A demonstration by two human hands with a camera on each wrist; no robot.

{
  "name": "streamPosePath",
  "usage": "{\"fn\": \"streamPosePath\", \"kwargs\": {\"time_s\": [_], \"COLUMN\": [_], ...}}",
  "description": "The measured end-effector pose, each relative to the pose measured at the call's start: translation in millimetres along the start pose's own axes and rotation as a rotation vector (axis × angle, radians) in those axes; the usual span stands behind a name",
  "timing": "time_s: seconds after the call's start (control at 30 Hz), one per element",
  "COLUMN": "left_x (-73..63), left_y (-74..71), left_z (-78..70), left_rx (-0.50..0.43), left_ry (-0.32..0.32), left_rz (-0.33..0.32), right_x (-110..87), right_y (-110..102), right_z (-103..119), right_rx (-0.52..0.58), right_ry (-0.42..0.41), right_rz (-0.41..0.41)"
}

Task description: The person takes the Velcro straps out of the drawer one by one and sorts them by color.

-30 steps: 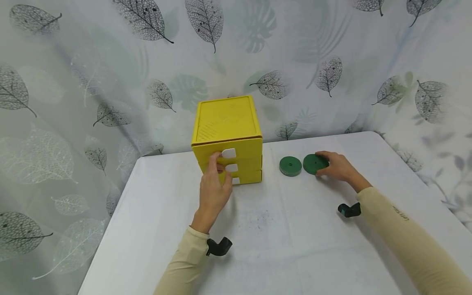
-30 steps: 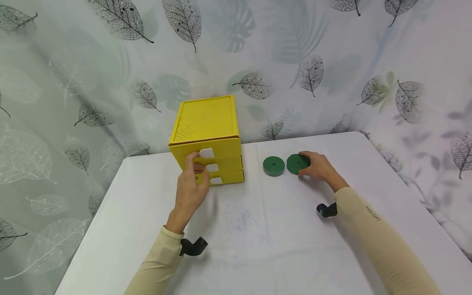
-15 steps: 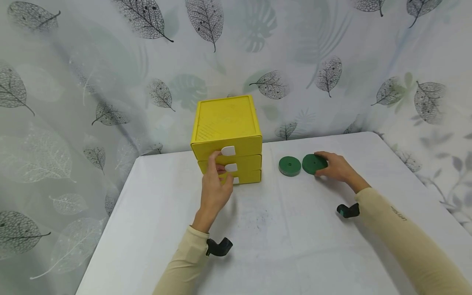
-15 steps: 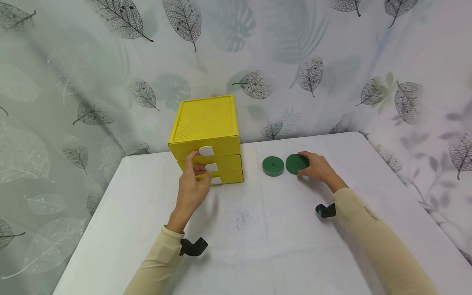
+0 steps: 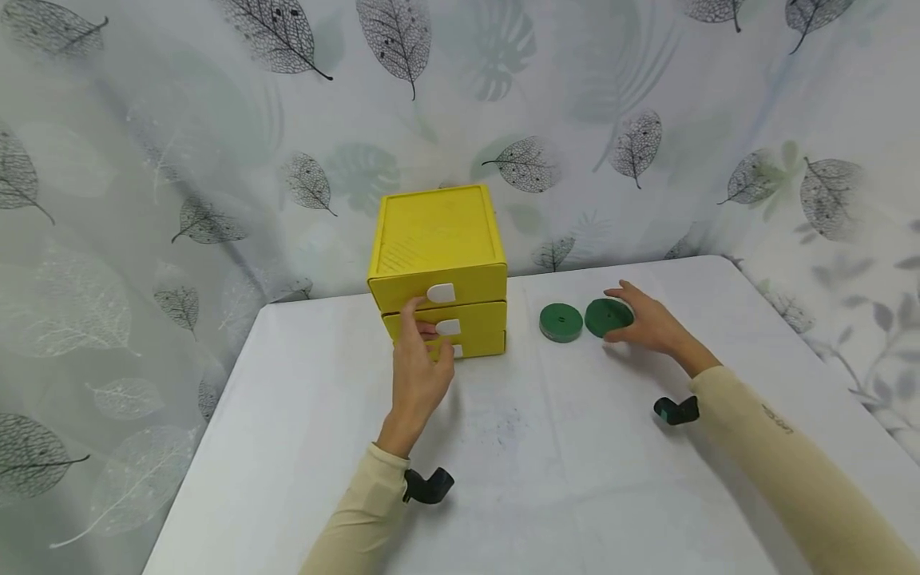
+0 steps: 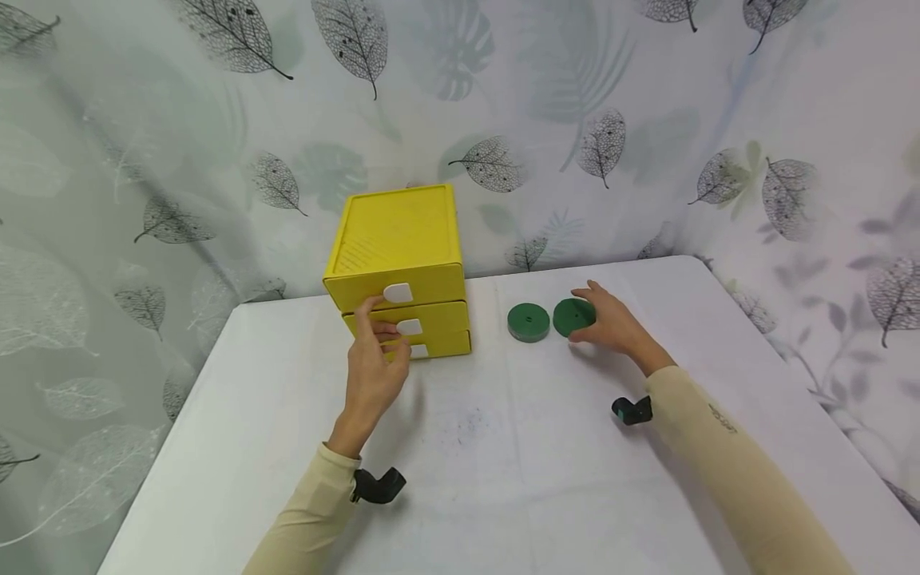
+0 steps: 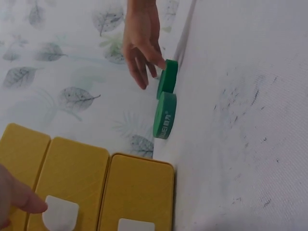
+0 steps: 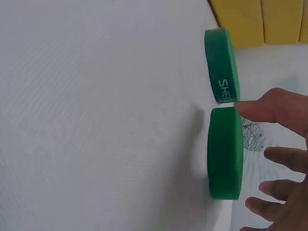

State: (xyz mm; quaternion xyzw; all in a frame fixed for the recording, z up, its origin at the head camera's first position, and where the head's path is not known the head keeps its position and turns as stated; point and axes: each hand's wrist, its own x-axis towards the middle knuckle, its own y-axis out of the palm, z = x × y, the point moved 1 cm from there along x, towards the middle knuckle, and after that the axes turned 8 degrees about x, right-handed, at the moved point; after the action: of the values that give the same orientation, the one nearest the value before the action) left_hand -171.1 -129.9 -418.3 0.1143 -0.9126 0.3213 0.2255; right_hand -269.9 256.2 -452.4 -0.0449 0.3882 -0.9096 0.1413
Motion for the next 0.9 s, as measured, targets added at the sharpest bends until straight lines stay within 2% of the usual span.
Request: {"fn": "streamPosePath", "kwargs": {"time_s": [0.23,0.4,0.9], "left_x": [-2.7,-4.4,-14.0], "left_y": [-1.5,-1.7,-2.8], "left_z": [-1.1,-0.2,0.2], "left_rx": [-0.012,-0.009,0.064], "left_ry": [-0.053,-0.065,0.038], "left_rz": [0.002,-0.013,-0.122], "right_x": [-4.1,-4.9,-8.0], "right_y": [-4,-5,-3], "right_z": [15,31,79], "right_rx": [0.016,0.014,0.02], "right_ry": [-0.045,-0.067,-0.194], "right_rz": [-0.067,-0.108,-0.148]}}
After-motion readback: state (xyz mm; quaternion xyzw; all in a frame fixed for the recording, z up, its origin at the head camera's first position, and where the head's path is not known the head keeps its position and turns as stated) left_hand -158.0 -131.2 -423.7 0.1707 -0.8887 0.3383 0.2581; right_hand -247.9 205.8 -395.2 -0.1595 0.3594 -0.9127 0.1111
